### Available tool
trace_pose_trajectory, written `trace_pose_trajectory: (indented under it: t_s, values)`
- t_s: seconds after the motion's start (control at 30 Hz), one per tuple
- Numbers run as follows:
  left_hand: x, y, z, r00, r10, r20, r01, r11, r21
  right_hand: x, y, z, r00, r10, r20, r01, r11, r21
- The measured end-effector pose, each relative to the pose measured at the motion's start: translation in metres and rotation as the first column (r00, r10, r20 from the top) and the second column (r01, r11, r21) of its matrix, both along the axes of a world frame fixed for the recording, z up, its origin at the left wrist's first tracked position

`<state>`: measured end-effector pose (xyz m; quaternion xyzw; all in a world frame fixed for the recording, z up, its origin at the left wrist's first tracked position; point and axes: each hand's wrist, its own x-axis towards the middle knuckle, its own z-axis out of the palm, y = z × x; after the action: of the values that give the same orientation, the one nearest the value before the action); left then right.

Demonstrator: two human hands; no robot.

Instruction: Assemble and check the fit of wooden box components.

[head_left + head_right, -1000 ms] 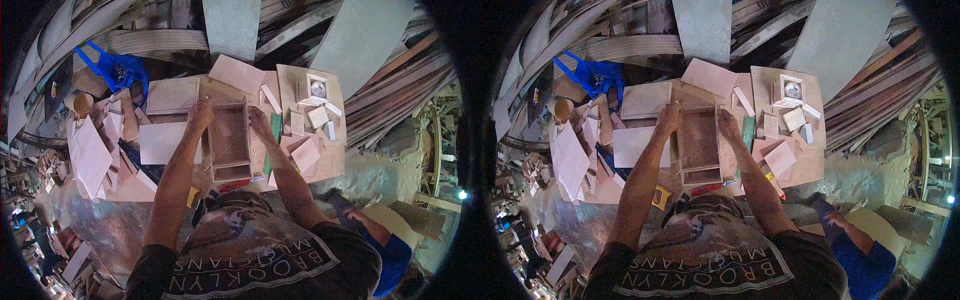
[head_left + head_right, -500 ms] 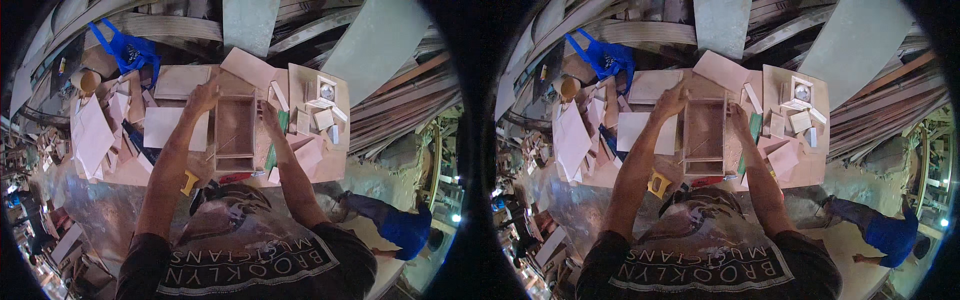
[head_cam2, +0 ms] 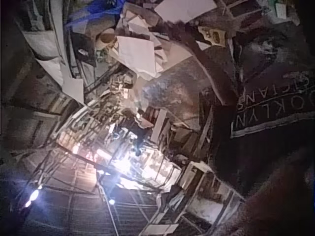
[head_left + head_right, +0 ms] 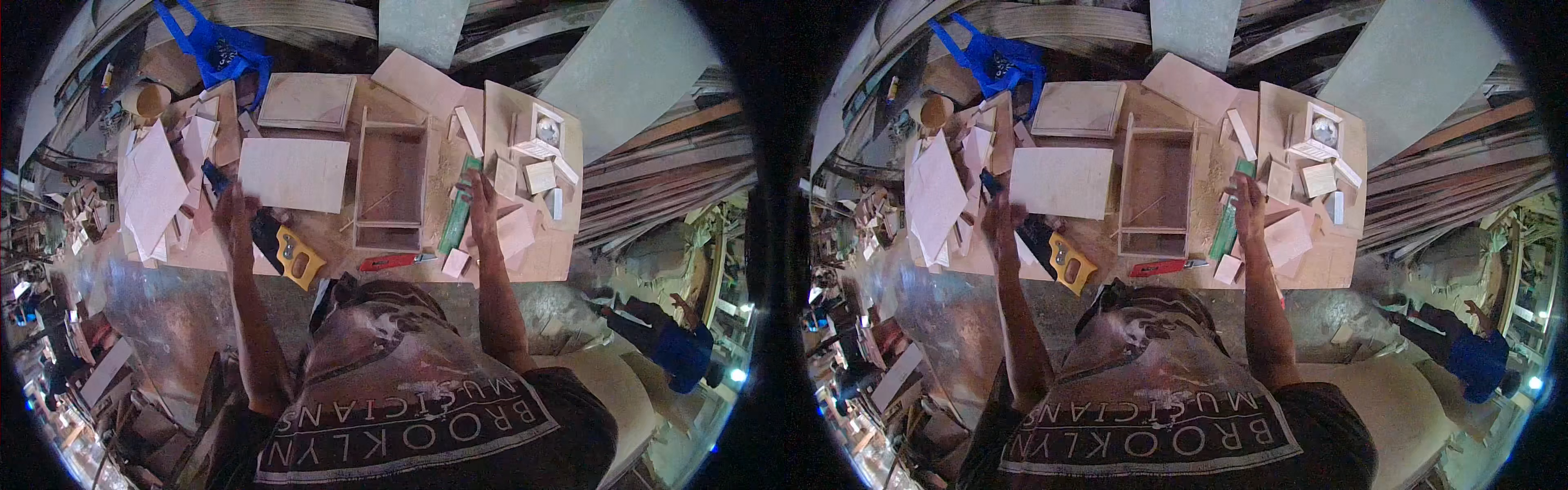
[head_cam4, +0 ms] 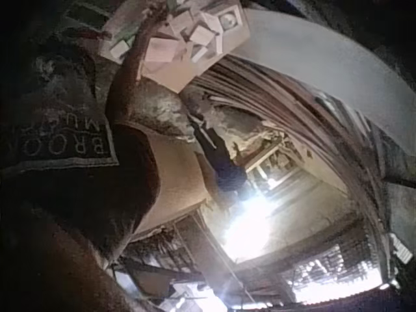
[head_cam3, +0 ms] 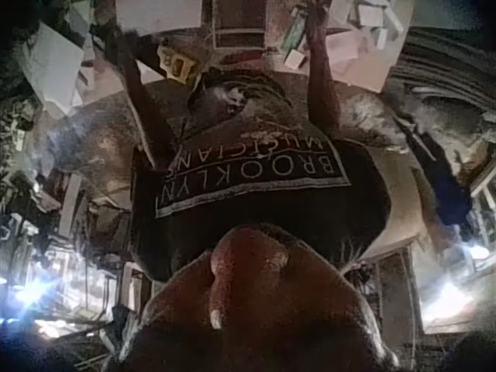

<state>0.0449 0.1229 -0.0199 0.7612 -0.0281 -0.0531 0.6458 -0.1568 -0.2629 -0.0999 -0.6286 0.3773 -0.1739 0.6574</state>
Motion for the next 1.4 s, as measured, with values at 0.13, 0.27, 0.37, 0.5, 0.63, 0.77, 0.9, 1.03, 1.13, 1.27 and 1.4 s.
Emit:
trace_pose_trajectory:
  t_s: [0.13, 0.27, 0.37, 0.5, 0.63, 0.77, 0.9, 1.03, 1.13, 1.27, 1.4]
  values:
    - [-0.081, 0.048, -0.027, 0.959, 0.147, -0.244, -0.117, 0.984, 0.131, -0.044, 0.015, -0.022, 0.997, 0.051, -0.062, -0.054, 0.998, -0.038]
    - [-0.132, 0.028, -0.064, 0.917, -0.144, -0.371, 0.143, 0.989, -0.03, -0.059, 0.042, -0.033, 0.992, 0.008, -0.125, -0.007, 1.0, 0.007]
    - [-0.135, -0.003, -0.068, 0.909, -0.297, -0.293, 0.327, 0.943, 0.058, -0.059, 0.055, -0.049, 0.991, 0.092, -0.099, -0.087, 0.995, 0.056]
    - [-0.132, -0.041, -0.078, 0.849, -0.46, -0.261, 0.459, 0.886, -0.068, -0.065, 0.084, -0.033, 0.991, 0.078, -0.112, -0.077, 0.997, 0.012]
    - [-0.125, -0.002, -0.16, 0.612, -0.721, 0.324, 0.368, 0.623, 0.69, -0.07, 0.116, -0.033, 0.995, 0.098, 0.001, -0.098, 0.995, 0.025]
    - [-0.123, -0.046, -0.127, 0.747, -0.636, -0.196, 0.626, 0.771, -0.118, -0.08, 0.136, -0.038, 0.993, 0.075, 0.088, -0.087, 0.986, 0.143]
    - [-0.135, -0.036, -0.143, 0.755, -0.65, -0.085, 0.615, 0.747, -0.251, -0.076, 0.142, -0.037, 0.986, 0.11, 0.125, -0.112, 0.994, 0.014]
    - [-0.136, -0.048, -0.086, 0.83, -0.557, -0.03, 0.555, 0.818, 0.15, -0.087, 0.129, -0.04, 0.994, 0.066, 0.089, -0.067, 0.998, 0.004]
    - [-0.125, -0.052, -0.035, 0.75, -0.644, 0.152, 0.493, 0.697, 0.522, -0.092, 0.123, -0.029, 0.988, 0.14, 0.058, -0.139, 0.99, -0.026]
    - [-0.11, -0.086, -0.009, 0.627, -0.761, 0.164, 0.53, 0.572, 0.626, -0.09, 0.128, -0.024, 0.974, 0.19, -0.126, -0.211, 0.961, -0.18]
    - [-0.084, -0.13, -0.023, 0.431, -0.902, 0.033, 0.694, 0.354, 0.627, -0.087, 0.128, -0.036, 0.954, 0.244, -0.173, -0.298, 0.833, -0.467]
